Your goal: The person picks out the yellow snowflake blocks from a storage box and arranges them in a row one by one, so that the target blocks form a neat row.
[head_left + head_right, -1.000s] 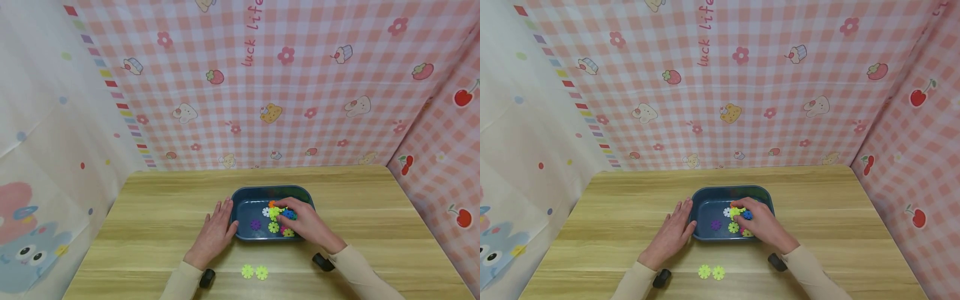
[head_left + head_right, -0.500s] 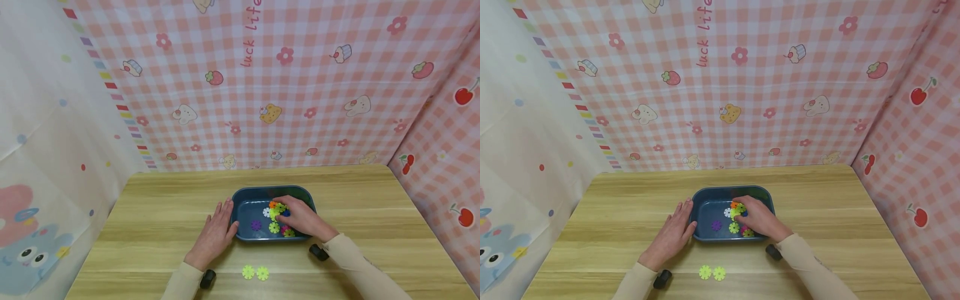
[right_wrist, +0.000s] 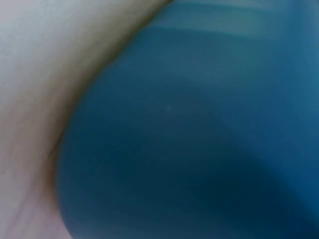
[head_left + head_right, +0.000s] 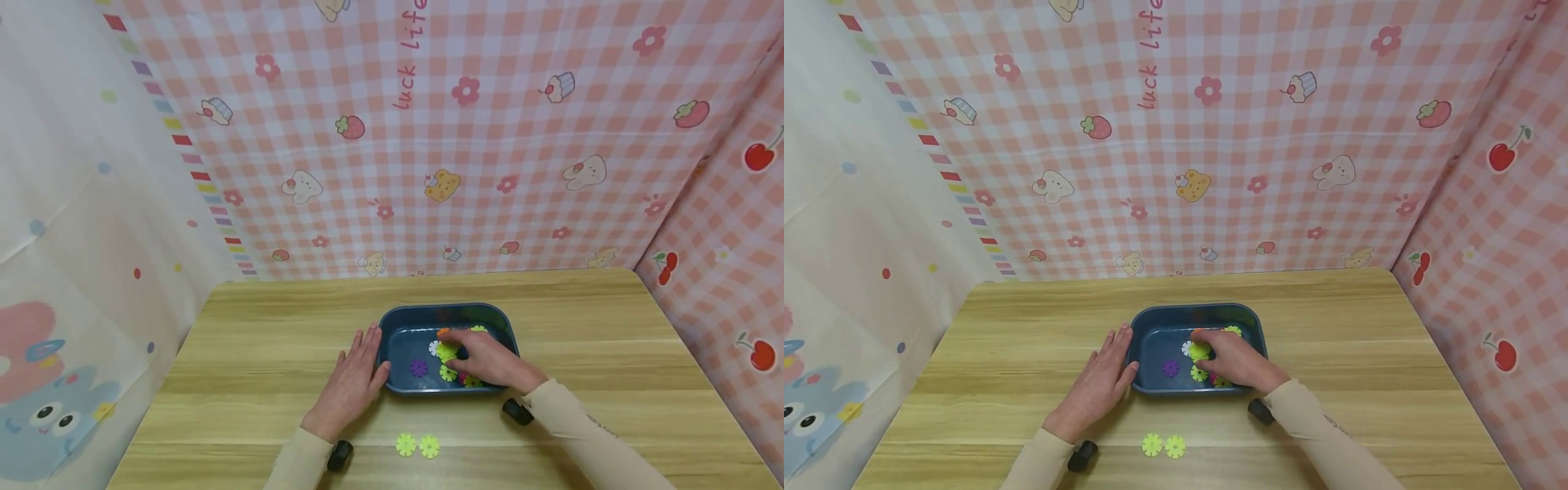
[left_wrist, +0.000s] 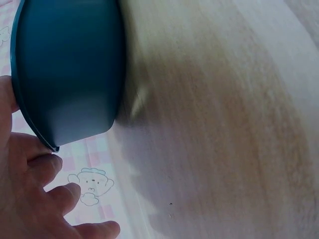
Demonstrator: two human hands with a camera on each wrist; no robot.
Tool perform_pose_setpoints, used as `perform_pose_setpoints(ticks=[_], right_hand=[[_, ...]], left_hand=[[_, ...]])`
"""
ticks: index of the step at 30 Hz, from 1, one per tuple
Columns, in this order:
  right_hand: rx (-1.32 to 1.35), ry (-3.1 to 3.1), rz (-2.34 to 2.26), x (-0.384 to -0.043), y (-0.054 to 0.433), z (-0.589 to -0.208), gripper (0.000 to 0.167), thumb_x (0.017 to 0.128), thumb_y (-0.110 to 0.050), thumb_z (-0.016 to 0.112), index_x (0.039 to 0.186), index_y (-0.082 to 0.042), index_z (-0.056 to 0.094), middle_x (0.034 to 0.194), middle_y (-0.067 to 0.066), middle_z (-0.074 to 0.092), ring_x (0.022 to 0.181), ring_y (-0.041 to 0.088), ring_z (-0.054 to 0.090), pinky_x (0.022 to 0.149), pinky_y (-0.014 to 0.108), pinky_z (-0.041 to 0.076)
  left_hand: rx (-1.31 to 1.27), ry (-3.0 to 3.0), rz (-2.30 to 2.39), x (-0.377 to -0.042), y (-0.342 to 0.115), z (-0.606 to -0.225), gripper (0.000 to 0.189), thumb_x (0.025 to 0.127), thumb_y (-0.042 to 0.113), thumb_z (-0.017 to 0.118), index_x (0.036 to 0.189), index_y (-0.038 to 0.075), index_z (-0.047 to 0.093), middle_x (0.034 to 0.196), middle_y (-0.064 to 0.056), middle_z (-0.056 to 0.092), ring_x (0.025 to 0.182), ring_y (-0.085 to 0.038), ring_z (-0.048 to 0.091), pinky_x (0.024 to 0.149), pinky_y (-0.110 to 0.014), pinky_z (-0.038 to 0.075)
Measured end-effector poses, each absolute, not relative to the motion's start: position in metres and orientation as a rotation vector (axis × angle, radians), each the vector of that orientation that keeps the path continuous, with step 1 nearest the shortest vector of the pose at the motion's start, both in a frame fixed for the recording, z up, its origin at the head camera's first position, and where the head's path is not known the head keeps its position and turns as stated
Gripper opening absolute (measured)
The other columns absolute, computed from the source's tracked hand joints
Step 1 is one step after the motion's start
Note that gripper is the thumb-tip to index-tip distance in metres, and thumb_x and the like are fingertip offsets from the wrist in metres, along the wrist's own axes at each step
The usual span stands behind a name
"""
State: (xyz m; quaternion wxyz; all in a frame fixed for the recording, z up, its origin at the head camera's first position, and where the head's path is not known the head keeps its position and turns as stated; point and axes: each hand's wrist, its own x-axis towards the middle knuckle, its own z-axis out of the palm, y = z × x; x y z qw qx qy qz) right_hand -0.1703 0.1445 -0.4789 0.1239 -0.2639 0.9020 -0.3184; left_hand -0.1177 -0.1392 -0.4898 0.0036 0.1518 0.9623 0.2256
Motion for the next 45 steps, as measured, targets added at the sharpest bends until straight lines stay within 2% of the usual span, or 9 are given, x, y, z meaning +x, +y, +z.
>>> perform_pose_setpoints(ticks=[6,11,21,26,35,45], right_hand=[[-0.770,2.658,-0.997,-0.176,0.145,-0.478,0.039,0.093,-0.008,0.076,0.131,-0.002,0.069,0.129,0.010,0.070,0.120,0.028,0.064,0.104,0.051,0.050],[-0.765,2.682,-1.014,-0.182,0.147,-0.481,0.037,0.090,-0.009,0.080,0.126,-0.005,0.072,0.123,0.007,0.071,0.114,0.027,0.065,0.099,0.049,0.053],[-0.814,2.688,-0.922,-0.189,0.145,-0.487,0.038,0.087,-0.009,0.083,0.124,-0.004,0.074,0.126,0.009,0.071,0.106,0.024,0.064,0.092,0.043,0.055],[-0.813,2.708,-0.885,-0.190,0.143,-0.489,0.039,0.086,-0.008,0.084,0.123,-0.002,0.074,0.120,0.009,0.070,0.104,0.024,0.064,0.090,0.043,0.055],[-0.744,2.743,-0.801,-0.189,0.140,-0.489,0.033,0.085,-0.009,0.084,0.117,-0.002,0.076,0.109,0.006,0.069,0.100,0.020,0.062,0.090,0.043,0.055],[-0.770,2.752,-0.834,-0.187,0.142,-0.485,0.029,0.089,-0.011,0.081,0.117,-0.005,0.076,0.110,0.004,0.069,0.100,0.020,0.064,0.088,0.043,0.055]], left_hand=[[0.470,3.013,0.718,-0.118,-0.139,-0.490,0.065,0.109,0.036,0.050,0.163,0.004,0.030,0.170,-0.010,0.025,0.156,-0.036,0.021,0.117,-0.068,0.026],[0.460,3.018,0.713,-0.117,-0.139,-0.490,0.065,0.109,0.037,0.049,0.163,0.005,0.030,0.170,-0.010,0.024,0.156,-0.036,0.021,0.117,-0.068,0.026],[0.464,3.020,0.710,-0.117,-0.139,-0.491,0.066,0.110,0.038,0.048,0.163,0.005,0.029,0.171,-0.009,0.024,0.156,-0.035,0.021,0.117,-0.068,0.027],[0.469,3.012,0.714,-0.118,-0.139,-0.490,0.066,0.109,0.036,0.050,0.163,0.005,0.029,0.170,-0.010,0.024,0.156,-0.035,0.021,0.117,-0.068,0.027],[0.455,3.004,0.718,-0.118,-0.138,-0.489,0.066,0.109,0.037,0.049,0.163,0.005,0.029,0.171,-0.010,0.024,0.156,-0.035,0.021,0.117,-0.068,0.026],[0.482,3.017,0.718,-0.117,-0.140,-0.492,0.065,0.109,0.035,0.050,0.163,0.003,0.030,0.170,-0.012,0.025,0.156,-0.037,0.022,0.116,-0.069,0.027]])
